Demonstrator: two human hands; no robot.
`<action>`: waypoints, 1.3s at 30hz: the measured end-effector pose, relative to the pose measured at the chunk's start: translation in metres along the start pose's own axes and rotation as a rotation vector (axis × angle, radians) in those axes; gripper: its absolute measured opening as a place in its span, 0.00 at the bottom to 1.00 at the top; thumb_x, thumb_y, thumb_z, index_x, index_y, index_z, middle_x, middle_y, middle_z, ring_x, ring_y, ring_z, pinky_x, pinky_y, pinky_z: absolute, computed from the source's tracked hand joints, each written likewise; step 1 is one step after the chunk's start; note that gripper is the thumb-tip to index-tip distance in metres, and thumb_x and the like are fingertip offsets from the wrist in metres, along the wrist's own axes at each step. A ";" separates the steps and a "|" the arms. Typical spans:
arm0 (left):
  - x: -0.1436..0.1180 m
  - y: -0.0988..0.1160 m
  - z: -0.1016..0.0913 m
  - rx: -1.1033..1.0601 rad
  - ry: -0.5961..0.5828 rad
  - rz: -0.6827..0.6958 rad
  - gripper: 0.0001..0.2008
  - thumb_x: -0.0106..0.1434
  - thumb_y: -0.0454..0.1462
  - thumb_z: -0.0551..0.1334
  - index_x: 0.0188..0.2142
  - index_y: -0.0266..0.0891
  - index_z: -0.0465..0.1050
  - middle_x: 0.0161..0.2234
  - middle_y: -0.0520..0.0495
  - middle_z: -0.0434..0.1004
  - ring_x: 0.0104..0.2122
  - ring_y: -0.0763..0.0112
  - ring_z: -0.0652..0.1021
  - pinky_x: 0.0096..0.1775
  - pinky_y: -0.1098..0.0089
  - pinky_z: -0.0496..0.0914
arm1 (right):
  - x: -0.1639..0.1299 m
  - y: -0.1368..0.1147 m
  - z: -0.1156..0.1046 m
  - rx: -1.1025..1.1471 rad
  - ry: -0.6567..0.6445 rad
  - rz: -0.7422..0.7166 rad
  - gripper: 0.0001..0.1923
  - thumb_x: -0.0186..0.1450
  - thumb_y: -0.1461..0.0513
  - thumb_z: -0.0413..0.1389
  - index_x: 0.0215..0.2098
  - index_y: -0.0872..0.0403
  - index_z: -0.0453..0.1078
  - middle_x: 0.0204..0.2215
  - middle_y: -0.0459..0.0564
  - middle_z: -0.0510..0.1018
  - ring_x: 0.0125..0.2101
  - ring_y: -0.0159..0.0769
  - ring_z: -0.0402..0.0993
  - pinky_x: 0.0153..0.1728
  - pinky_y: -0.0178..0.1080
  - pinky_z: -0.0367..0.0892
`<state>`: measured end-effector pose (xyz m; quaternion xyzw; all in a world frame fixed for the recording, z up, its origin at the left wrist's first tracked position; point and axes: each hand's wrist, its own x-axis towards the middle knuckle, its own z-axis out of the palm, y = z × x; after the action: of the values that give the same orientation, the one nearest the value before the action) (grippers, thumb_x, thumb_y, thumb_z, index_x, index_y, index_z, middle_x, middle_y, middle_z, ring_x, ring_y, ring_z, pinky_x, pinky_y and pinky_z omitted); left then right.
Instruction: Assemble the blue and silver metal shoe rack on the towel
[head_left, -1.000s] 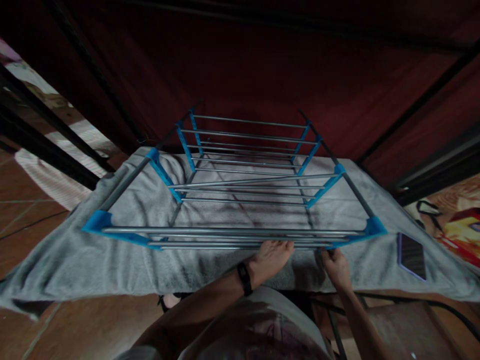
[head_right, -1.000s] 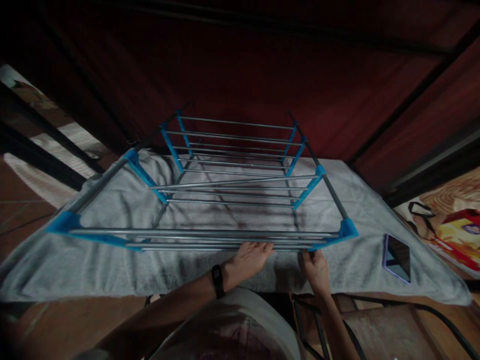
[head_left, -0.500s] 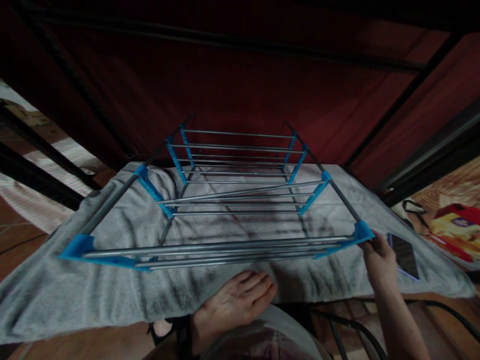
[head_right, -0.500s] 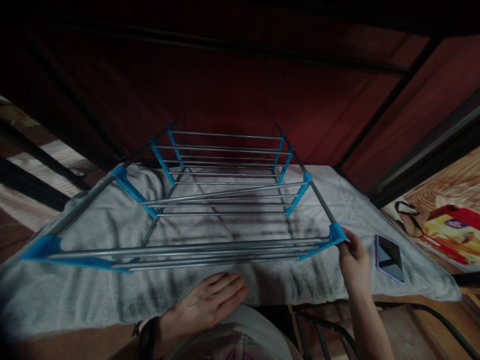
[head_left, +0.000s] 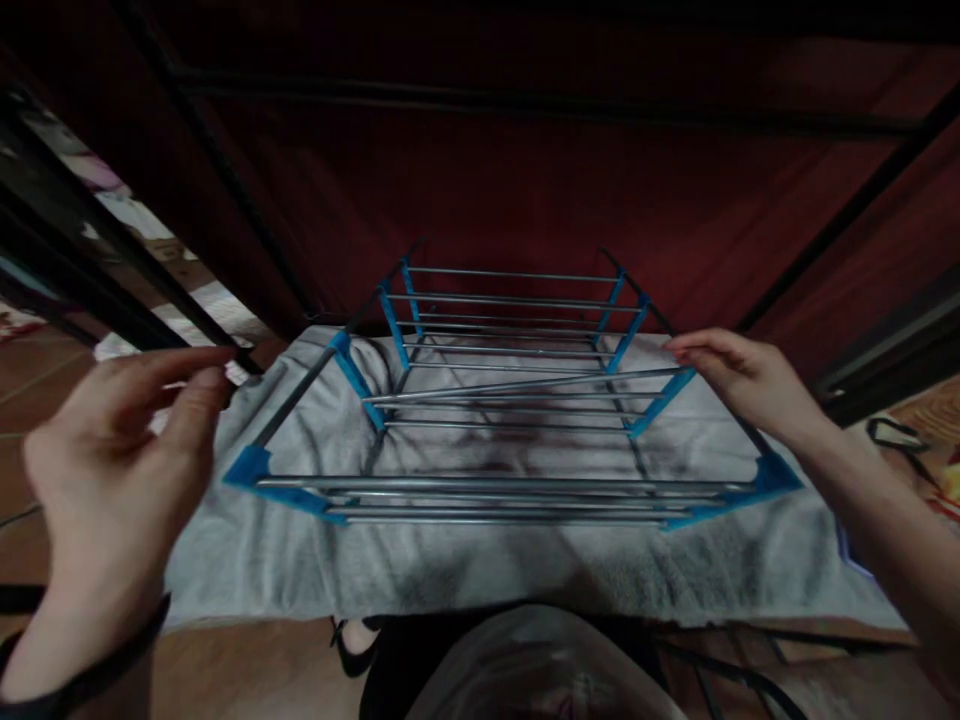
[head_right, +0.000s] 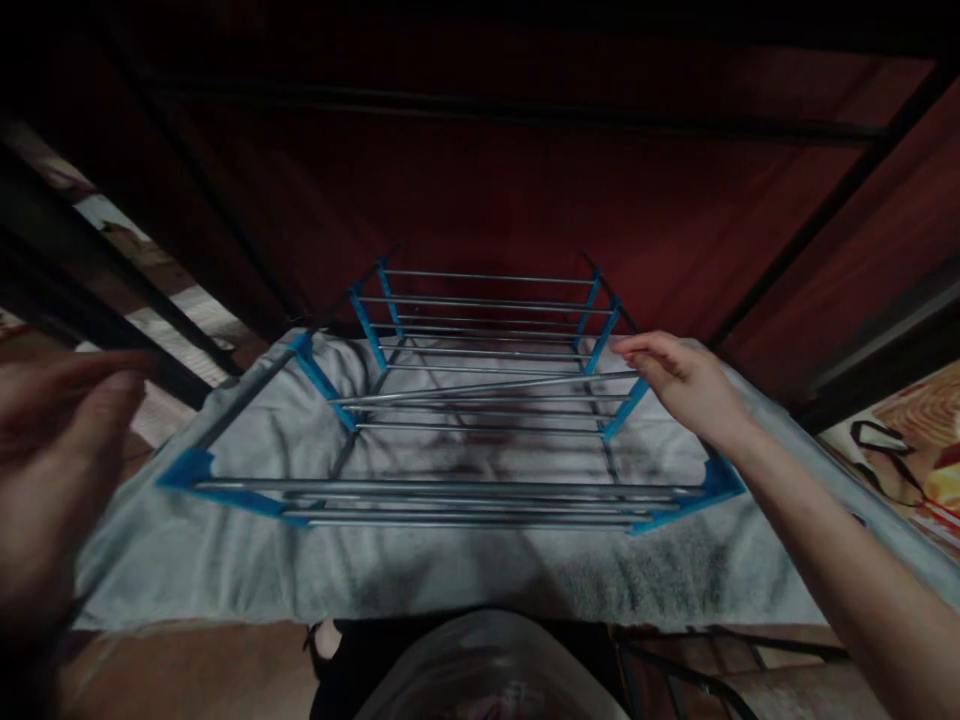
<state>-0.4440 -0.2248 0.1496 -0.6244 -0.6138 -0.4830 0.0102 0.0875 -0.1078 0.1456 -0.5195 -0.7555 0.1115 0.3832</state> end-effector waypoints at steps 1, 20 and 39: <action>0.014 -0.008 -0.002 0.023 0.070 -0.165 0.19 0.65 0.52 0.59 0.54 0.63 0.73 0.56 0.61 0.76 0.58 0.42 0.73 0.56 0.39 0.65 | 0.012 -0.003 0.013 -0.015 -0.060 -0.056 0.13 0.69 0.55 0.52 0.46 0.48 0.75 0.43 0.50 0.81 0.43 0.43 0.78 0.48 0.48 0.73; 0.103 -0.097 0.094 -0.522 -0.403 -0.636 0.24 0.44 0.49 0.76 0.36 0.37 0.77 0.38 0.44 0.81 0.37 0.64 0.78 0.37 0.68 0.73 | 0.072 -0.092 0.256 -0.411 -0.739 -0.431 0.18 0.72 0.64 0.46 0.56 0.53 0.69 0.54 0.55 0.76 0.51 0.41 0.74 0.49 0.40 0.66; 0.101 -0.100 0.101 -0.581 -0.451 -0.618 0.14 0.56 0.45 0.67 0.38 0.40 0.74 0.37 0.47 0.79 0.38 0.66 0.77 0.39 0.68 0.71 | 0.091 -0.109 0.243 -0.432 -0.619 -0.464 0.14 0.75 0.61 0.44 0.54 0.52 0.68 0.50 0.54 0.78 0.46 0.40 0.76 0.41 0.36 0.64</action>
<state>-0.4840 -0.0626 0.0998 -0.4788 -0.5972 -0.4673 -0.4423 -0.1722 -0.0204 0.0837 -0.3464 -0.9373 0.0124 0.0365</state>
